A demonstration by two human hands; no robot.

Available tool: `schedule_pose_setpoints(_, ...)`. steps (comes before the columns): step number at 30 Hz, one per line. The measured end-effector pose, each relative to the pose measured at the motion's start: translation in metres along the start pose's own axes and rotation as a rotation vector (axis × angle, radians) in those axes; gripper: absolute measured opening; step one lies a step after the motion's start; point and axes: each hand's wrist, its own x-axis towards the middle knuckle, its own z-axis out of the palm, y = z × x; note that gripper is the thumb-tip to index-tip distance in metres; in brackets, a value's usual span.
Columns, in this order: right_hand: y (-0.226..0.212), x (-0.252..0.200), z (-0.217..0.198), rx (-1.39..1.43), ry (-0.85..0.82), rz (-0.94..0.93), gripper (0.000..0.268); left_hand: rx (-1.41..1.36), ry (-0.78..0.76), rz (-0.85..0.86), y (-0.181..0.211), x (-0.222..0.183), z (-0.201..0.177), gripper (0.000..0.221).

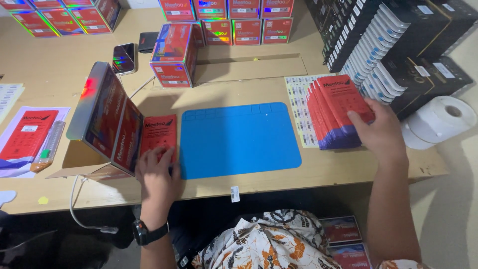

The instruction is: The person places a screen protector onto a smartphone, removes a protective film, and then packages a stack of similar screen protectors into a cardboard box.

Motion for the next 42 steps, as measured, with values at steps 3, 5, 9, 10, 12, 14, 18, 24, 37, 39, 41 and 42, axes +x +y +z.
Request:
schedule_pose_setpoints(3,0.006,0.005,0.006,0.056,0.010,0.029,0.065,-0.027,0.027,0.018,-0.005,0.000,0.006,0.040)
schedule_pose_setpoints(5,0.009,0.006,0.010,0.044,0.016,0.023,0.067,-0.066,0.020,0.008,-0.004,-0.002,0.005,0.046)
schedule_pose_setpoints(9,-0.012,-0.008,0.004,0.011,-0.022,0.069,0.067,-0.124,-0.027,-0.002,-0.003,-0.003,-0.007,0.062)
schedule_pose_setpoints(10,-0.011,-0.007,0.005,0.009,-0.024,0.067,0.067,-0.123,-0.027,-0.005,-0.003,-0.003,-0.006,0.062)
schedule_pose_setpoints(12,-0.008,-0.005,0.007,0.006,-0.006,0.062,0.068,-0.087,0.046,0.006,-0.001,-0.003,-0.004,0.065)
schedule_pose_setpoints(14,-0.015,-0.010,0.003,-0.003,-0.025,0.094,0.070,-0.073,-0.090,-0.109,0.012,0.004,-0.017,0.071)
schedule_pose_setpoints(18,-0.012,-0.013,0.000,0.109,0.028,0.033,0.073,0.030,-0.162,-0.200,0.019,0.010,-0.016,0.076)
schedule_pose_setpoints(24,0.047,-0.010,0.027,0.223,0.604,-1.028,0.024,0.000,0.017,-0.174,0.000,0.008,0.019,0.073)
schedule_pose_setpoints(37,0.022,-0.048,0.156,1.033,-0.330,-0.798,0.014,-0.440,0.066,0.458,0.099,0.009,-0.015,0.074)
schedule_pose_setpoints(39,0.045,-0.036,0.181,1.037,-0.297,-0.632,0.010,-0.497,0.026,0.508,0.111,0.007,-0.025,0.077)
schedule_pose_setpoints(41,0.051,-0.037,0.188,1.146,-0.298,-0.568,0.010,-0.508,0.033,0.532,0.110,0.009,-0.021,0.073)
schedule_pose_setpoints(42,0.056,-0.039,0.192,1.254,-0.299,-0.498,0.011,-0.521,0.036,0.557,0.111,0.008,-0.018,0.069)
